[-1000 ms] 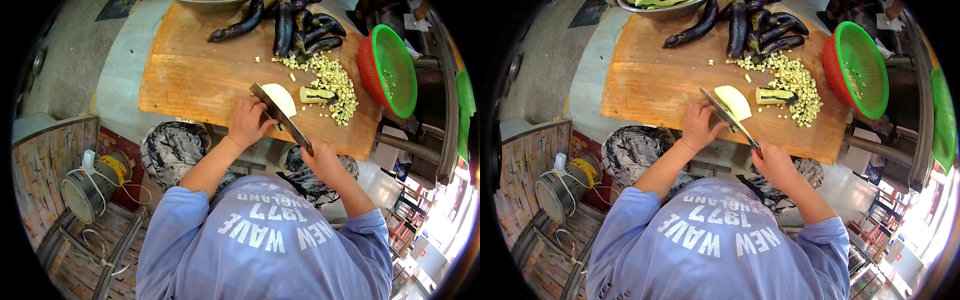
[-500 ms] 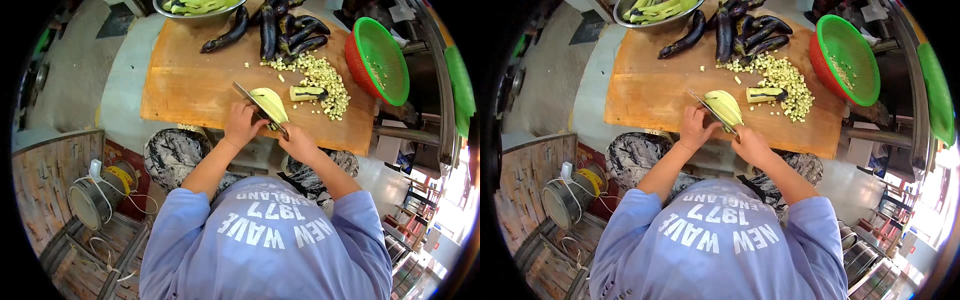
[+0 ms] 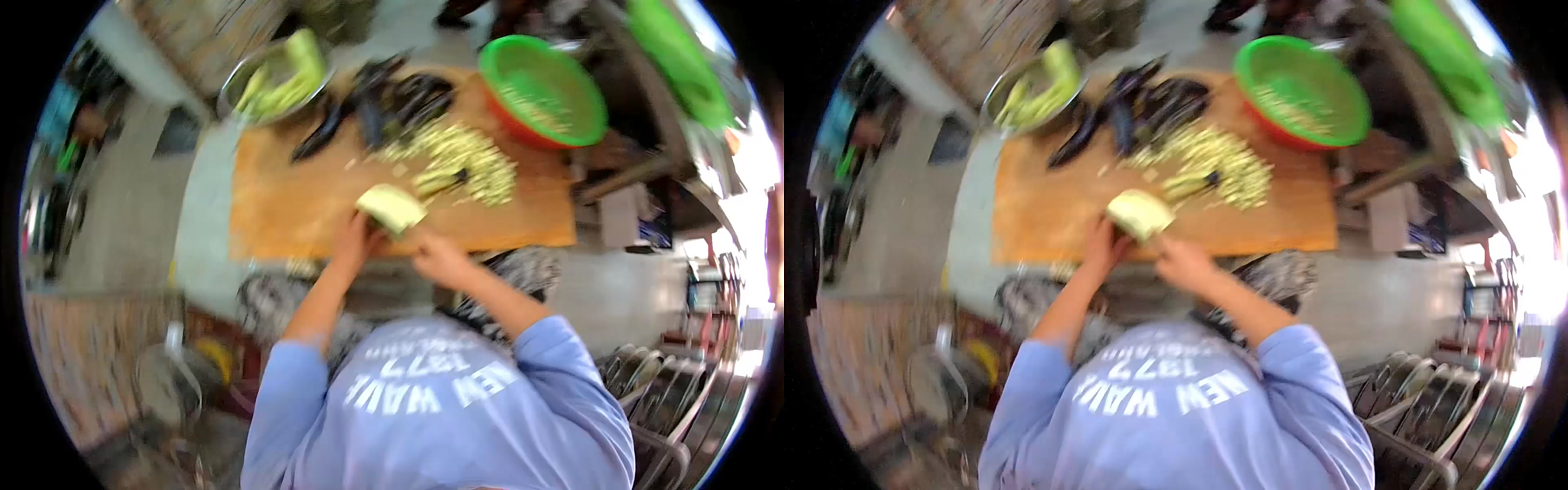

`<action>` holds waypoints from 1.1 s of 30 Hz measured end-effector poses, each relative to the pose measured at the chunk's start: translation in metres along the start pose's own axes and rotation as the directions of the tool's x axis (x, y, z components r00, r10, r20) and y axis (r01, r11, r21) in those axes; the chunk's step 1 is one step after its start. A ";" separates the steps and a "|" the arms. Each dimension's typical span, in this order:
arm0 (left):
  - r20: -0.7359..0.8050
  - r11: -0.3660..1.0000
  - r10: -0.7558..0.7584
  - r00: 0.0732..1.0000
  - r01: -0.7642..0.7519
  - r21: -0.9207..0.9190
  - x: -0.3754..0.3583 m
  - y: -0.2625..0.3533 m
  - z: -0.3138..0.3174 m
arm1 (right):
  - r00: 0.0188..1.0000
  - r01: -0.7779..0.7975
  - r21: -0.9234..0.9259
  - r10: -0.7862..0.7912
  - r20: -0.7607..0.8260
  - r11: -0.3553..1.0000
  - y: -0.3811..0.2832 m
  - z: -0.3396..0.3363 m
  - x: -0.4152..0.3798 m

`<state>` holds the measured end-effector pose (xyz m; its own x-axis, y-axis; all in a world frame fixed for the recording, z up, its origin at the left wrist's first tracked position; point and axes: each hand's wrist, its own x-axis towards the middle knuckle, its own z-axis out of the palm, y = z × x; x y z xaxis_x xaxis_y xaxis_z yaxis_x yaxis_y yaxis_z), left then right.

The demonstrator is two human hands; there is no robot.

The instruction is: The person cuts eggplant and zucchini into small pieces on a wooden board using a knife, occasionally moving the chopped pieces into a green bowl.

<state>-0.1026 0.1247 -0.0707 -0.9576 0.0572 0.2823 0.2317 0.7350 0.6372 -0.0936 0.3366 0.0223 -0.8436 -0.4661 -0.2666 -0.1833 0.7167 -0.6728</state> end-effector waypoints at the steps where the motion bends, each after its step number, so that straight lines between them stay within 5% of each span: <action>1: 0.042 0.996 0.064 0.997 -0.066 0.062 0.002 -0.001 -0.007 | 0.998 0.000 0.005 0.000 -0.060 1.000 0.007 0.007 -0.006; 6: 0.304 0.878 0.420 0.855 -0.467 0.102 0.042 -0.029 -0.013 | 0.981 0.020 0.063 -0.008 -0.193 0.998 0.012 0.003 -0.017; 11: 0.590 0.939 0.278 0.758 -0.343 -0.001 0.072 -0.056 -0.003 | 0.976 -0.009 0.170 0.045 -0.212 0.985 0.002 -0.012 -0.044; 14: 0.576 0.846 0.247 0.779 -0.463 0.265 0.065 0.027 -0.051 | 0.975 -0.023 0.177 0.062 -0.215 0.984 0.018 -0.006 -0.048; 17: 0.544 0.841 0.280 0.791 -0.475 0.258 0.063 0.029 -0.049 | 0.954 0.042 0.182 0.014 -0.298 0.982 0.039 0.009 -0.045; 23: 0.510 0.910 0.292 0.809 -0.399 0.113 0.049 -0.002 -0.038 | 0.939 0.030 0.272 0.066 -0.337 0.962 0.043 0.013 -0.045; 25: 0.467 0.932 0.185 0.865 -0.305 0.196 0.052 0.032 -0.068 | 0.908 0.039 0.173 0.037 -0.418 0.984 0.063 0.027 -0.036; 27: 0.307 0.981 0.053 0.950 0.008 -0.194 0.055 0.059 -0.097 | 0.907 -0.022 0.207 0.107 -0.407 0.978 0.062 0.017 -0.048; 28: 0.307 0.880 -0.114 0.945 0.240 -0.411 0.046 -0.018 -0.070 | 0.921 -0.010 0.196 0.086 -0.379 0.980 0.047 0.004 -0.057; 29: 0.217 0.913 -0.088 0.972 0.166 -0.373 0.051 -0.061 -0.067 | 0.927 -0.164 0.314 0.254 -0.275 0.935 0.014 -0.024 -0.068; 30: 0.148 0.997 -0.048 0.988 0.055 -0.046 0.051 -0.099 -0.071 | 0.893 -0.182 0.337 0.298 -0.337 0.924 0.018 -0.020 -0.073; 31: 0.174 0.997 -0.079 0.982 0.077 0.016 0.048 -0.104 -0.088 | 0.887 -0.097 0.301 0.220 -0.406 0.949 0.052 -0.001 -0.069; 33: 0.213 0.835 -0.393 0.894 0.250 0.490 0.047 -0.057 -0.117 | 0.892 -0.151 0.472 0.326 -0.314 0.868 0.051 -0.006 -0.079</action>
<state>-0.1407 0.0062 -0.0103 -0.9841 -0.0937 -0.1511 -0.1299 0.9590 0.2517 -0.0396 0.4128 0.0131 -0.9706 -0.0189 -0.2401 0.2065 0.4478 -0.8700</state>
